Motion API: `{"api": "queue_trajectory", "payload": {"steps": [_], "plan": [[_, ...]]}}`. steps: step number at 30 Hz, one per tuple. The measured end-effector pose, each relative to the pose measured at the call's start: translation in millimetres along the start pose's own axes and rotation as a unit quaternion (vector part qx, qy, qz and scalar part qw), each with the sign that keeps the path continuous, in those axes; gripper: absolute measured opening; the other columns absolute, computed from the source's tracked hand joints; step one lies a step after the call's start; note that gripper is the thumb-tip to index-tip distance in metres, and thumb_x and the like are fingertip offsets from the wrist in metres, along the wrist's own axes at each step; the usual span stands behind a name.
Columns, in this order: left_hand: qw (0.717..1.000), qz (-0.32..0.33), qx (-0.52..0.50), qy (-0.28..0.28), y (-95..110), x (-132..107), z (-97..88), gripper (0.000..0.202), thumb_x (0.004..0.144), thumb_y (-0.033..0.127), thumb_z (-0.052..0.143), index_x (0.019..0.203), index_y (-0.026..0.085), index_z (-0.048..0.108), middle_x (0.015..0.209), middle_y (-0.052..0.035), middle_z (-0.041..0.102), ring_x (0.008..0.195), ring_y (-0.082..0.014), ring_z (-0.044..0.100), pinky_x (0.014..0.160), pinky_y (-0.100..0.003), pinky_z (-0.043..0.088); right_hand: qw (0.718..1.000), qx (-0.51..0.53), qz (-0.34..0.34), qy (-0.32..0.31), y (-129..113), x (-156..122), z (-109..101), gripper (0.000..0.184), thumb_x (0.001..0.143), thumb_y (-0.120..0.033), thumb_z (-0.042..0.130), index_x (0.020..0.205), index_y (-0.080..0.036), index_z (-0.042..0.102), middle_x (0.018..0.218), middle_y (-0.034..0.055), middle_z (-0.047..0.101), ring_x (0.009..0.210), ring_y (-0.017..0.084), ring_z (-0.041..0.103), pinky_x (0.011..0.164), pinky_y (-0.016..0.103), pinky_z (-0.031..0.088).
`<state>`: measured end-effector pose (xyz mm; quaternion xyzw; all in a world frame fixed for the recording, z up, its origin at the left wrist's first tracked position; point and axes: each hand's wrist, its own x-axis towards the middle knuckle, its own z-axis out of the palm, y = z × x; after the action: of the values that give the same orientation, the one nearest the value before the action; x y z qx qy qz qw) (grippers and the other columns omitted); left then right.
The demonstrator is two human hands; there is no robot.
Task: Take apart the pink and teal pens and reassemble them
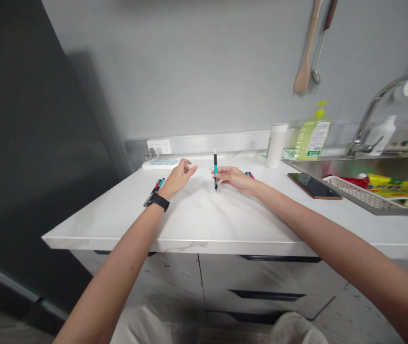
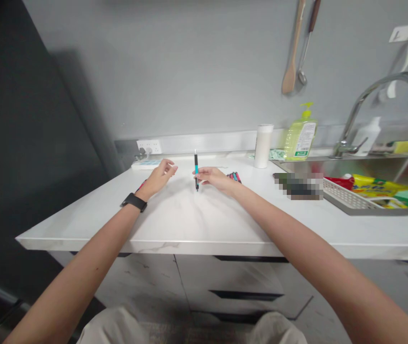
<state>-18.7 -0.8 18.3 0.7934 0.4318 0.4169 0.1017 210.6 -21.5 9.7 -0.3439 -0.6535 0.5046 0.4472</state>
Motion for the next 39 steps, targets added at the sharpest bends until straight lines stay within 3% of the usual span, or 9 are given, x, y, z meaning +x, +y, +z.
{"api": "queue_trajectory", "payload": {"steps": [4,7,12,15,18,24,28,34,39], "plan": [[0.976,-0.006,0.211,-0.057,-2,-4,-13.0,0.035,0.088,0.050,0.039,0.090,0.019,0.055,0.080,-0.0075,0.062,0.077,-0.0224,0.058,0.069,-0.031,0.038,0.998,-0.026,-0.015,0.063,-8,4,-7,0.018,0.071,-0.023,0.066,0.087,-0.017,0.070,0.086,0.0034,0.068,0.074,0.011,0.058,0.067,0.021,0.043],[0.950,-0.027,0.301,-0.077,-3,-4,-23.5,0.035,0.089,0.045,0.036,0.081,0.019,0.058,0.083,-0.0115,0.065,0.083,-0.0258,0.060,0.071,-0.032,0.037,0.992,-0.044,-0.038,0.114,-12,4,-17,0.021,0.072,-0.022,0.062,0.091,-0.017,0.070,0.085,0.0031,0.068,0.073,0.010,0.057,0.065,0.020,0.042],[0.927,-0.103,0.353,-0.078,-15,-5,-40.2,0.045,0.090,0.042,0.029,0.080,0.016,0.064,0.090,-0.0176,0.068,0.091,-0.0304,0.061,0.074,-0.034,0.039,0.990,-0.112,0.053,0.063,-5,0,-25,0.014,0.069,-0.015,0.065,0.082,-0.016,0.071,0.071,0.0025,0.065,0.062,0.010,0.055,0.055,0.020,0.040],[0.922,-0.147,0.349,-0.082,-29,-5,-44.5,0.044,0.087,0.042,0.033,0.080,0.015,0.066,0.093,-0.0193,0.069,0.092,-0.0313,0.062,0.074,-0.034,0.040,0.991,-0.091,0.045,0.088,-3,0,-24,0.015,0.068,-0.012,0.068,0.082,-0.016,0.067,0.067,0.0006,0.064,0.059,0.010,0.056,0.053,0.020,0.043],[0.939,-0.136,0.295,-0.110,-37,-5,-42.8,0.040,0.082,0.043,0.039,0.068,0.017,0.065,0.082,-0.0164,0.069,0.086,-0.0287,0.062,0.072,-0.032,0.040,0.990,-0.048,0.041,0.123,-5,0,-23,0.018,0.065,-0.010,0.072,0.079,-0.016,0.062,0.064,-0.0002,0.063,0.059,0.010,0.059,0.055,0.021,0.047],[0.973,-0.089,0.126,-0.172,-24,-7,-32.6,0.035,0.073,0.038,0.042,0.043,0.021,0.046,0.049,-0.0052,0.051,0.055,-0.0197,0.049,0.060,-0.032,0.033,0.990,-0.018,0.033,0.139,-6,1,-26,0.023,0.061,-0.009,0.076,0.077,-0.015,0.060,0.068,0.0010,0.065,0.061,0.009,0.060,0.060,0.021,0.049],[0.974,-0.077,0.114,-0.180,-17,-8,-27.3,0.031,0.068,0.032,0.042,0.039,0.021,0.039,0.046,-0.0048,0.047,0.055,-0.0189,0.044,0.059,-0.032,0.028,0.988,-0.041,0.036,0.146,-3,2,-29,0.034,0.059,-0.017,0.079,0.085,-0.016,0.058,0.072,0.0020,0.067,0.062,0.010,0.060,0.054,0.020,0.044],[0.972,-0.094,0.130,-0.174,-22,-9,-24.4,0.028,0.068,0.030,0.042,0.041,0.021,0.043,0.052,-0.0059,0.052,0.059,-0.0206,0.048,0.061,-0.032,0.029,0.985,-0.092,0.041,0.139,7,2,-29,0.055,0.062,-0.037,0.076,0.107,-0.022,0.048,0.074,-0.0015,0.066,0.054,0.008,0.052,0.046,0.018,0.035],[0.972,-0.103,0.131,-0.168,-23,-9,-23.8,0.027,0.069,0.029,0.043,0.043,0.020,0.045,0.052,-0.0054,0.053,0.058,-0.0204,0.049,0.062,-0.032,0.030,0.960,-0.243,-0.002,0.137,14,5,-31,0.030,0.076,-0.042,0.061,0.098,-0.022,0.055,0.057,-0.0062,0.052,0.050,0.010,0.046,0.050,0.021,0.035]]}}
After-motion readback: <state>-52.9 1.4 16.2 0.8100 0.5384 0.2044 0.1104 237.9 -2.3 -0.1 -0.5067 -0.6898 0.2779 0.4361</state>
